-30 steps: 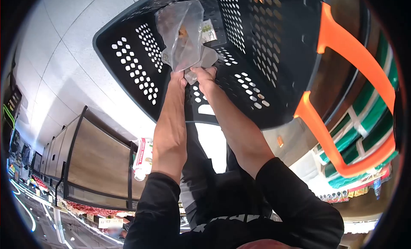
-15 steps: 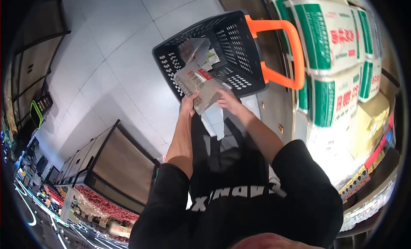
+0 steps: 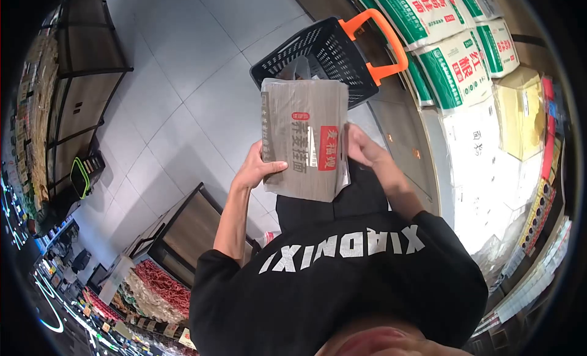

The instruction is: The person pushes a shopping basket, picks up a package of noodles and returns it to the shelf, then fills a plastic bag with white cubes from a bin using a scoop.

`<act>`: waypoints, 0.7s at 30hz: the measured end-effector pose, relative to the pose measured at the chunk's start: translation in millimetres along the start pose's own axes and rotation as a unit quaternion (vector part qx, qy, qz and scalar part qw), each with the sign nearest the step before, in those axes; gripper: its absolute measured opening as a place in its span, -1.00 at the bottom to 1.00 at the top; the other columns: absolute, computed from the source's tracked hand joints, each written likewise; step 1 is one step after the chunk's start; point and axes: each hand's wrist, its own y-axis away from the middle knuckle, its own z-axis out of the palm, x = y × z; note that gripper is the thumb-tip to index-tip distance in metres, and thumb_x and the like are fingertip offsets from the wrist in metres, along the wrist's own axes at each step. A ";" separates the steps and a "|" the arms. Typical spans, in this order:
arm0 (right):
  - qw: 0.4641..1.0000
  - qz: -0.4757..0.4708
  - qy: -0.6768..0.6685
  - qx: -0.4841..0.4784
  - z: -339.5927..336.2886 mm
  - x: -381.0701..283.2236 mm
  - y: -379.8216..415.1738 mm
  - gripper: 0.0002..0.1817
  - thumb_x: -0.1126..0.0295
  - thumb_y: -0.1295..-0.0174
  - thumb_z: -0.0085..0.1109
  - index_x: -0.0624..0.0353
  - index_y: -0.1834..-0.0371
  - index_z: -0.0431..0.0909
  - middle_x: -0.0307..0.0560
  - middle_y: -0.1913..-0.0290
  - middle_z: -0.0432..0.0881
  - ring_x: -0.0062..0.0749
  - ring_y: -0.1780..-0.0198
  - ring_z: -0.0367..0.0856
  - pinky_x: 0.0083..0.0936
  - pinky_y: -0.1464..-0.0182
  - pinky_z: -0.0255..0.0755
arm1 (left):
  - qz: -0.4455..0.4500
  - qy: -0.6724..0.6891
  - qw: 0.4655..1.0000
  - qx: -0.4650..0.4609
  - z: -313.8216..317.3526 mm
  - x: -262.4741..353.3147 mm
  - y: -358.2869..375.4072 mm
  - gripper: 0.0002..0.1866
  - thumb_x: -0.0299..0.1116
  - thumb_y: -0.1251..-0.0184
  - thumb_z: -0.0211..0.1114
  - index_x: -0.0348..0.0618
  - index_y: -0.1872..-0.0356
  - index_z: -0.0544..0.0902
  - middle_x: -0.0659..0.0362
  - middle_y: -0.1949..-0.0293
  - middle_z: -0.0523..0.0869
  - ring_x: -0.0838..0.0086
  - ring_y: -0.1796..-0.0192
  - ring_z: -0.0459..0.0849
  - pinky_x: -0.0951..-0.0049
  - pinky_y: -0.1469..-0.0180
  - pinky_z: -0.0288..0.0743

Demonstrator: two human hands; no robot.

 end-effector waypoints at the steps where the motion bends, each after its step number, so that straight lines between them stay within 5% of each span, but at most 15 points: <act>1: 0.998 -0.018 0.041 0.044 26.1 5.8 17.4 0.08 -0.03 -0.07 0.50 0.24 -0.55 0.10 -0.05 -0.40 0.41 -0.31 -0.42 0.39 -0.29 -0.43 0.29 | 0.002 -0.016 1.000 -0.015 7.1 8.8 5.0 -0.30 -0.38 0.03 0.62 -0.38 -0.18 0.54 0.08 -0.03 0.72 0.43 -0.08 0.65 0.36 -0.25 0.48; 8: 0.976 -0.166 0.053 0.131 74.5 -1.7 93.7 -0.05 0.26 0.02 0.47 0.26 -0.48 0.21 -0.02 -0.30 0.51 -0.32 -0.30 0.53 -0.34 -0.32 0.42 | 0.076 -0.188 0.973 -0.115 96.4 86.2 17.8 -0.33 -0.34 -0.04 0.59 -0.40 -0.18 0.54 0.09 -0.04 0.72 0.45 -0.06 0.67 0.39 -0.20 0.50; 12: 0.957 -0.236 -0.094 0.142 72.2 3.9 136.1 -0.16 0.29 -0.02 0.39 0.26 -0.43 0.29 0.03 -0.25 0.55 -0.29 -0.24 0.58 -0.29 -0.27 0.50 | 0.175 -0.296 0.924 -0.165 135.5 100.6 1.1 -0.50 -0.09 -0.22 0.45 -0.39 0.06 0.69 0.07 0.24 0.78 0.47 0.17 0.73 0.41 0.02 0.58; 13: 0.950 -0.249 -0.121 0.143 65.3 11.1 145.4 -0.21 0.27 -0.05 0.34 0.27 -0.41 0.32 0.06 -0.23 0.57 -0.26 -0.22 0.60 -0.25 -0.29 0.50 | 0.225 -0.300 0.914 -0.158 154.0 103.6 -3.6 -0.42 0.11 -0.32 0.31 -0.39 0.21 0.72 0.09 0.41 0.76 0.50 0.32 0.71 0.44 0.18 0.58; 17: 0.930 -0.252 -0.230 0.135 29.1 27.6 188.8 -0.23 0.17 -0.08 0.28 0.27 -0.39 0.35 0.06 -0.17 0.61 -0.21 -0.15 0.64 -0.24 -0.24 0.55 | 0.210 -0.287 0.910 -0.212 191.8 83.8 -44.2 -0.19 0.36 -0.42 0.02 -0.41 0.24 0.70 0.12 0.46 0.72 0.52 0.40 0.66 0.46 0.29 0.52; 21: 0.893 -0.302 -0.299 0.152 1.4 16.7 244.5 -0.23 0.13 -0.09 0.25 0.27 -0.38 0.37 0.05 -0.13 0.64 -0.18 -0.10 0.67 -0.24 -0.19 0.59 | 0.193 -0.092 0.940 -0.265 282.1 66.4 -61.6 -0.15 0.34 -0.49 -0.10 -0.47 0.24 0.67 0.07 0.37 0.72 0.38 0.39 0.69 0.39 0.24 0.58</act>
